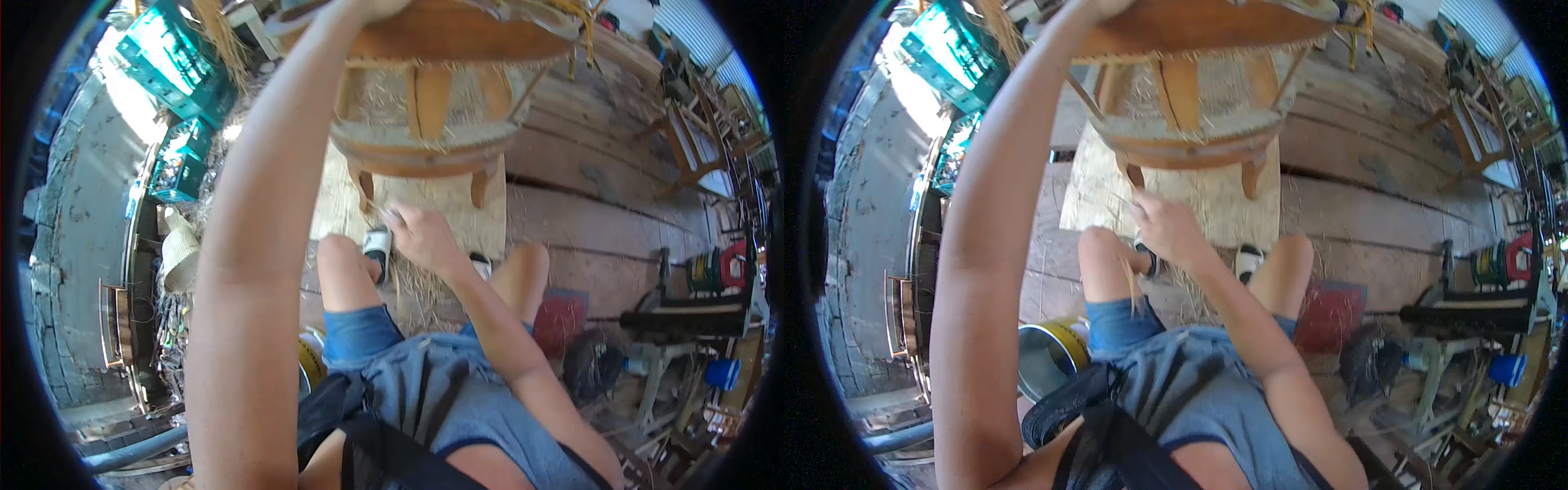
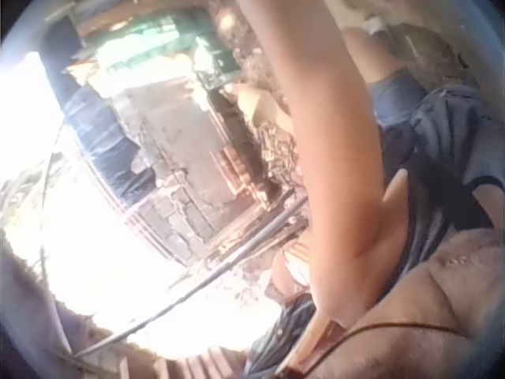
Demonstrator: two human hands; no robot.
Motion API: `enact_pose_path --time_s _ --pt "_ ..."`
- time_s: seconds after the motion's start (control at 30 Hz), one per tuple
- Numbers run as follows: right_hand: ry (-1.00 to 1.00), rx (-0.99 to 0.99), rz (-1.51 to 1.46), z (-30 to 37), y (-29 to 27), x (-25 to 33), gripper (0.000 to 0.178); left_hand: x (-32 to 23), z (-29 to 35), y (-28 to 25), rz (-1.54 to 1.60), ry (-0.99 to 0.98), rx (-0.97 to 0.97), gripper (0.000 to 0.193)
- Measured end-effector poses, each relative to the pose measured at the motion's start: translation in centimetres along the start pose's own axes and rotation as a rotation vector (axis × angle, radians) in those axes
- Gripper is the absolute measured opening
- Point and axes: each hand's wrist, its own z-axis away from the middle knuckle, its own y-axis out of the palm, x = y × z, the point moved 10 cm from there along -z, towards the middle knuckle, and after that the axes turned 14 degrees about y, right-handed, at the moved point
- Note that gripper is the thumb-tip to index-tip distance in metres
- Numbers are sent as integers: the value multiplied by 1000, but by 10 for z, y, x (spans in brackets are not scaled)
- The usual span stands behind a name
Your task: Repairing and re-weaving the cane seat and frame of a decorative wooden chair using natural fibers.
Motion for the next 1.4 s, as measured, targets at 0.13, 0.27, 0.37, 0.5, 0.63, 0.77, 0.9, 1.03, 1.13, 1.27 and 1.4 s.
enact_pose_path --time_s 0.13,0.27,0.37,0.5,0.63,0.77,0.9,1.03,1.13,1.27,1.4 --pt "325 49 723 -7 -10 -125 35 -12 4 11 133 56 -34 78" --pt "447 93 373 -61 -56 -84 33 -43 30 -6 527 185 193 77" --pt "760 256 -389 -37 -50 -104 27 -5 7 22 218 -21 112 72" --pt "746 642 -140 -18 -13 -130 26 -8 -2 28 330 41 121 66" --pt "498 201 -471 -77 -71 -57 29 -3 1 21 526 12 57 66" --pt "236 -161 -198 -121 -114 -42 27 -7 -6 36 627 -40 176 70" --pt "282 -180 -157 -127 -107 -40 28 -9 0 19 423 -45 86 70" --pt "124 -270 -239 -131 -106 -24 29 -5 3 12 407 -49 116 67" --pt "223 -286 -241 -128 -114 -37 26 -7 4 26 451 -62 144 64" --pt "294 -351 -234 -124 -131 -43 19 -35 -3 35 454 -29 124 61" --pt "-46 -566 232 -172 -105 -76 38 -66 8 70 1263 -266 193 40"
